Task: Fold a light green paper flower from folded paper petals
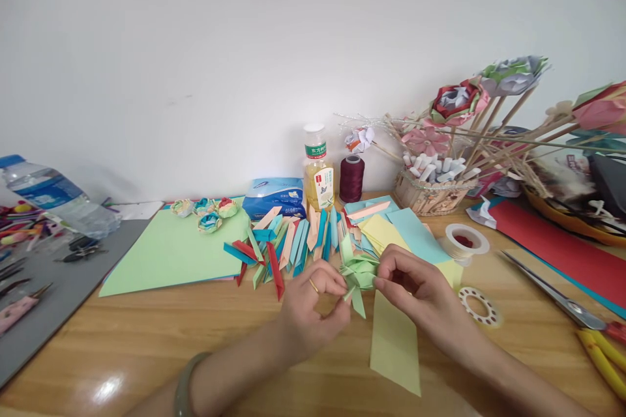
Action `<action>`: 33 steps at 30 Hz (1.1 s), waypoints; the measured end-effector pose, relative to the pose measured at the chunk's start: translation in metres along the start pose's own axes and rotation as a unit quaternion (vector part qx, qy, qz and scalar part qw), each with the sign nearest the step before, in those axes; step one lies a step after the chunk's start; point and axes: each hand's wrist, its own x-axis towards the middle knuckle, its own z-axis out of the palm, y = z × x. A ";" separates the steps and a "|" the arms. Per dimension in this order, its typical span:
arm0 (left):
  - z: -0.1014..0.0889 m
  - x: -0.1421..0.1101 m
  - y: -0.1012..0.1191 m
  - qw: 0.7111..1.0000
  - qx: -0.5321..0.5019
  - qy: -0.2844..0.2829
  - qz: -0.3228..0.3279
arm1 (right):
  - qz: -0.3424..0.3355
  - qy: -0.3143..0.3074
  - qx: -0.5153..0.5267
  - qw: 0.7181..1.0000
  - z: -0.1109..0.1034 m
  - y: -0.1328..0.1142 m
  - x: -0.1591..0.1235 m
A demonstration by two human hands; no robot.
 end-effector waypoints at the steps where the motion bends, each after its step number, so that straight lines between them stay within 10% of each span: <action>1: 0.000 0.000 0.000 1.000 0.000 0.003 0.003 | 0.001 0.003 0.000 1.000 0.000 0.000 0.000; 13: -0.001 -0.002 -0.004 0.999 -0.014 0.016 -0.027 | 0.049 0.015 0.063 0.997 -0.004 -0.001 0.002; 19: -0.006 0.000 -0.008 0.982 -0.115 -0.060 -0.134 | 0.030 0.143 0.058 0.988 -0.016 0.004 0.005; 28: -0.004 0.002 -0.015 0.964 -0.181 -0.108 -0.165 | 0.068 -0.080 0.059 0.993 -0.006 -0.004 0.006; 33: 0.002 0.000 -0.018 0.957 -0.172 -0.079 -0.221 | 0.137 -0.083 0.065 0.985 0.002 0.004 0.005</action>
